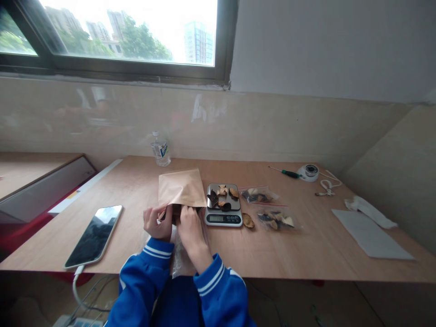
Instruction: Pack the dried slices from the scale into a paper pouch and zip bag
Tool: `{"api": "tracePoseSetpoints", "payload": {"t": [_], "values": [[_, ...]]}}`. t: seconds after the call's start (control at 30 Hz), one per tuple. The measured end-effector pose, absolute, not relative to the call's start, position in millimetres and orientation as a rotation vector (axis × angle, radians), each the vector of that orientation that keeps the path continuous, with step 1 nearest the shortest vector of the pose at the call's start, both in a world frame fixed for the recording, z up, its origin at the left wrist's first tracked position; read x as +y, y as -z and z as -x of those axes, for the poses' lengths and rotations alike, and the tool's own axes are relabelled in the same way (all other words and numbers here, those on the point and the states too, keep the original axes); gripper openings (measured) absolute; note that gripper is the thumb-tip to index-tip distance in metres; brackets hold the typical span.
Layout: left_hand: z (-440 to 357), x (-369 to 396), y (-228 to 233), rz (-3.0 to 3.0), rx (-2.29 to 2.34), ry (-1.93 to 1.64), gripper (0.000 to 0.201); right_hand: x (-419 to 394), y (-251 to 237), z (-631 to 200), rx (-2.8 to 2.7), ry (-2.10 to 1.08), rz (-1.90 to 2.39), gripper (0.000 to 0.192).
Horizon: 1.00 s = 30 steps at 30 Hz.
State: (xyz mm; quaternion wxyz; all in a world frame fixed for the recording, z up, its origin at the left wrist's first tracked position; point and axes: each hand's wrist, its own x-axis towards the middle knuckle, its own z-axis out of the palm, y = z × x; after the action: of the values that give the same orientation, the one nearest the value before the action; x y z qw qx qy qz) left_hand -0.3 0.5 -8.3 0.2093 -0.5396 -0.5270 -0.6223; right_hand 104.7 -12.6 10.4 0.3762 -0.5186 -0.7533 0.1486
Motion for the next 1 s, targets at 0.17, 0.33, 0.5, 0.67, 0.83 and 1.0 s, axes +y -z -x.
{"api": "tracePoseSetpoints", "payload": {"t": [0.17, 0.33, 0.5, 0.67, 0.83, 1.0], "values": [[-0.9, -0.5, 5.9, 1.483, -1.511, 1.744, 0.008, -44.2, -29.3, -127.9, -1.832, -0.582, 1.135, 0.027], [-2.3, -0.8, 2.3, 1.475, -1.505, 1.778, 0.009, -59.9, -35.1, -160.6, -1.628, -0.639, 1.053, 0.022], [-1.3, -0.3, 3.7, 1.489, -1.465, 1.754, 0.006, -40.3, -23.1, -191.4, -1.448, -0.505, 1.223, 0.025], [0.5, 1.5, 7.5, 1.501, -1.414, 1.736, 0.004, -12.2, -10.6, -213.4, -1.651, -0.352, 1.272, 0.027], [1.0, 2.1, 8.5, 1.505, -1.410, 1.750, 0.004, -18.3, 0.6, -239.4, -1.549, -0.018, 1.484, 0.032], [1.1, 2.2, 8.3, 1.496, -1.483, 1.744, 0.008, -25.4, 3.8, -258.6, -1.445, 0.081, 1.546, 0.032]]}}
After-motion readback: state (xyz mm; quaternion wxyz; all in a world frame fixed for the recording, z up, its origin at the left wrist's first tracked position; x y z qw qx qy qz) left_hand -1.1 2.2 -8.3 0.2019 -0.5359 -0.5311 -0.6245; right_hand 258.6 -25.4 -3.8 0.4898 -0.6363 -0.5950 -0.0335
